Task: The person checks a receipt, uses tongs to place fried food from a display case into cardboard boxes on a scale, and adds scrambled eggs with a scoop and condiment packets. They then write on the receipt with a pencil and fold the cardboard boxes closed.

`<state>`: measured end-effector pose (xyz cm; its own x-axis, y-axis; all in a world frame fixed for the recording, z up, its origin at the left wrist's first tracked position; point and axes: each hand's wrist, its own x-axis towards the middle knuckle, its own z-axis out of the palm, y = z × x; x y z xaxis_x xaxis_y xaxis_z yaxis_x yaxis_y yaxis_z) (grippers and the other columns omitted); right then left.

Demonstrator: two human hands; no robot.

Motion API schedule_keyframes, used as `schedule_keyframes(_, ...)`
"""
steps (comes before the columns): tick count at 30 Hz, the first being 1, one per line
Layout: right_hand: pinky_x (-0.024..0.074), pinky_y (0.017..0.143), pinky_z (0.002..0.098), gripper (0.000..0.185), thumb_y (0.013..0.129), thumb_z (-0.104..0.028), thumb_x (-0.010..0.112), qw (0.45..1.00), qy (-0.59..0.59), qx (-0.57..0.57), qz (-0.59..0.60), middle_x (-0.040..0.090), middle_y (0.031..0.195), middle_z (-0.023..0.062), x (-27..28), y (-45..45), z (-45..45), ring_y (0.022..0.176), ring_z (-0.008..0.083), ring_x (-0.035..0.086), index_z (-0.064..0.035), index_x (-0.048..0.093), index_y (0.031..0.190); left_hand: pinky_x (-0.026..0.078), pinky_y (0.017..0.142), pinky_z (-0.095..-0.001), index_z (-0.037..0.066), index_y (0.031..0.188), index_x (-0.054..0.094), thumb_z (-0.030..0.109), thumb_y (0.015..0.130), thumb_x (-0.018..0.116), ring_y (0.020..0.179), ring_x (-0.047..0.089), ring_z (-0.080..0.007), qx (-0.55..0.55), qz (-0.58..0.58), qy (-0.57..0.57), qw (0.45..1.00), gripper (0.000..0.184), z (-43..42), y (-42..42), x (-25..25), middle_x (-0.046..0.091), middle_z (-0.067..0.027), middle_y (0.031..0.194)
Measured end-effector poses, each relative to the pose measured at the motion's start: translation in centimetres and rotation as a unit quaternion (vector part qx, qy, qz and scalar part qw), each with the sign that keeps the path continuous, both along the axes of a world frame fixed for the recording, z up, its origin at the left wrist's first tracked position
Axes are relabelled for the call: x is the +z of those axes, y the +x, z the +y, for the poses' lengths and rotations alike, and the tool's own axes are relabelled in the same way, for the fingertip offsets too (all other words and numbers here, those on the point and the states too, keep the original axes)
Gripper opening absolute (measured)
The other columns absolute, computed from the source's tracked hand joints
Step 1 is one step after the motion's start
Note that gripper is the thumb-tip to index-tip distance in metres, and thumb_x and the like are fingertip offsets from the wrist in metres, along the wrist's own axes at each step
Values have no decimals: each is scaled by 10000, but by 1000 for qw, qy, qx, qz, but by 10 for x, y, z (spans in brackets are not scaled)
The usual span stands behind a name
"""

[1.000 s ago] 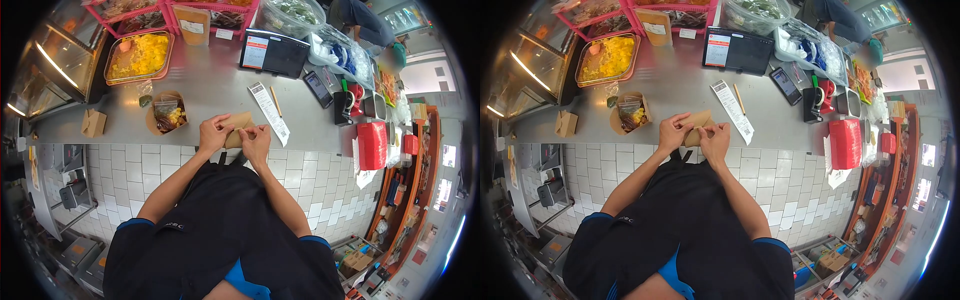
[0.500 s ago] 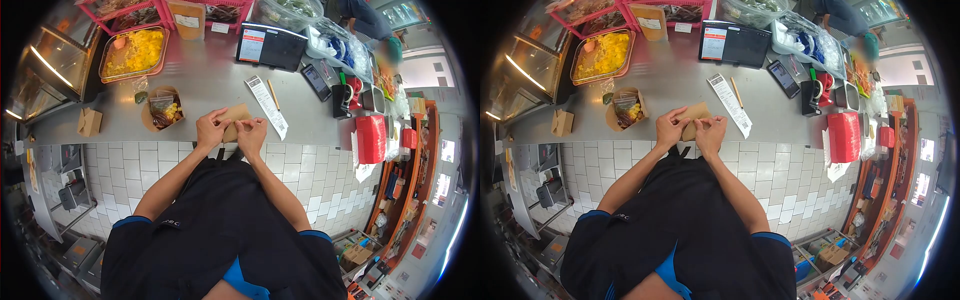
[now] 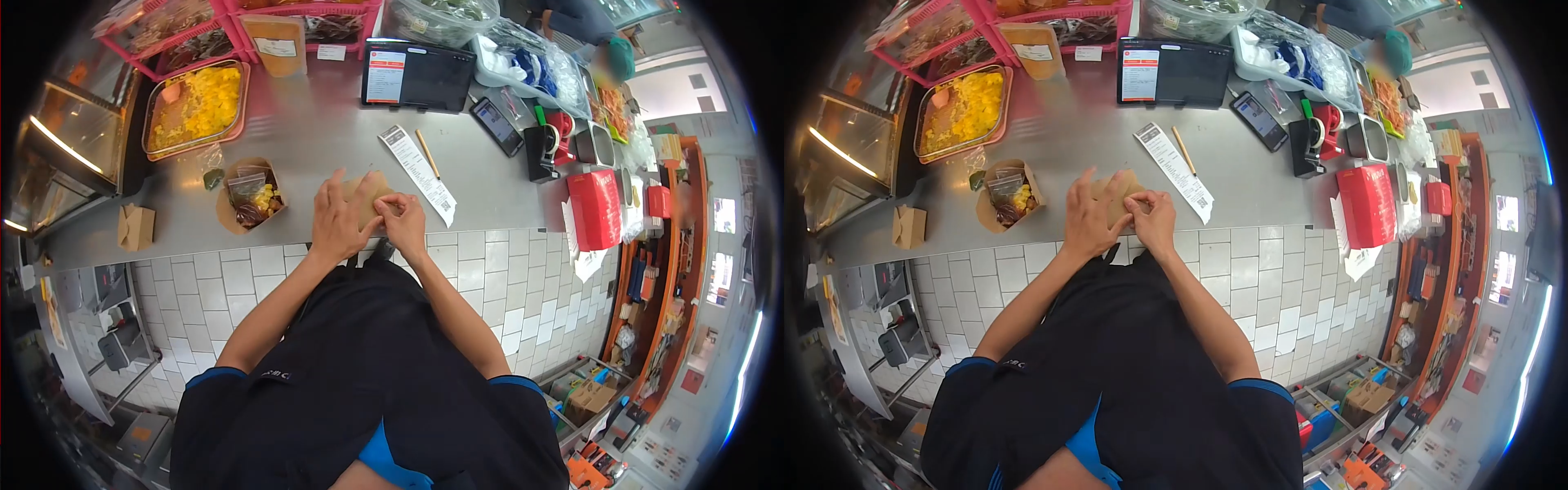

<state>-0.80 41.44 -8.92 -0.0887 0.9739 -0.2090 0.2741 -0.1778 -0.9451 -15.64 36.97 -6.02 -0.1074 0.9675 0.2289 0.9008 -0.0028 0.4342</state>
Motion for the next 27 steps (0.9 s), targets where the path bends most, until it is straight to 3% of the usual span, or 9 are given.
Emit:
schedule_keyframes(4, 556, 503, 264, 216, 950, -186, 631, 999, -9, -34, 28, 602, 933, 103, 9, 26, 13, 707, 145, 618, -27, 651, 1095, 399, 952, -530, 166, 1523, 306, 609, 703, 751, 1297, 383, -416, -35, -33, -20, 999, 1032, 13, -6, -15, 307, -223, 1501)
schedule_keyframes(8, 519, 635, 283, 224, 965, -191, 599, 978, 118, -122, -123, 648, 881, 88, -22, 90, 29, 778, 154, 627, -29, 631, 1117, 396, 961, -538, 139, 1521, 306, 643, 689, 743, 1307, 379, -427, -2, -54, -40, 998, 1067, 39, -7, -15, 324, -222, 1498)
schedule_keyframes(11, 508, 694, 306, 195, 958, -172, 610, 972, 113, -119, -167, 662, 904, 98, -2, 74, 16, 801, 169, 629, -27, 641, 1084, 404, 994, -513, 99, 1512, 310, 564, 726, 760, 1291, 409, -439, 58, -28, 21, 998, 1019, 46, -16, -10, 384, -204, 1459)
schedule_keyframes(15, 511, 697, 314, 135, 938, -137, 638, 974, 205, 12, -100, 674, 911, 94, 65, -3, -7, 787, 177, 634, -26, 655, 1013, 435, 941, -437, 34, 1388, 397, 278, 796, 766, 1144, 513, -347, -63, -70, 190, 977, 740, -45, -53, 8, 481, -214, 1278)
schedule_keyframes(17, 510, 717, 327, 87, 904, -76, 655, 960, 232, 140, -67, 666, 888, 99, 86, -51, -17, 783, 223, 640, -29, 654, 977, 454, 885, -404, 37, 1342, 404, 187, 808, 761, 1110, 537, -283, 239, -148, 274, 920, 660, -88, -86, -5, 492, -176, 1216)
schedule_keyframes(19, 513, 736, 364, 92, 883, -69, 650, 883, 378, 276, -9, 662, 879, 116, 94, -106, -4, 806, 287, 632, -38, 657, 970, 483, 779, -354, 42, 1321, 395, 146, 845, 734, 1079, 554, -238, 435, -280, 165, 840, 593, -92, -115, -8, 492, -140, 1198)
schedule_keyframes(21, 518, 750, 389, 93, 879, -54, 630, 845, 401, 352, -37, 660, 918, 142, 98, -167, 8, 885, 324, 630, -23, 645, 965, 498, 750, -345, 38, 1325, 383, 155, 850, 730, 1052, 559, -229, 403, -338, 159, 836, 600, -88, -123, -5, 496, -140, 1193)
schedule_keyframes(24, 540, 737, 406, 103, 858, -92, 640, 828, 391, 377, -137, 688, 904, 146, 70, -227, 22, 865, 326, 670, -27, 681, 926, 531, 679, -307, 29, 1286, 431, 129, 883, 691, 956, 599, -198, 367, -391, 153, 830, 490, -83, -138, -3, 560, -127, 1110)
schedule_keyframes(27, 545, 777, 421, 107, 789, -48, 639, 737, 300, 453, -403, 703, 860, 120, 55, -254, 21, 900, 303, 672, -85, 722, 845, 523, 615, -304, 30, 1159, 556, 62, 901, 639, 794, 630, -175, 330, -390, 151, 846, 273, -80, -151, -3, 623, -90, 960)
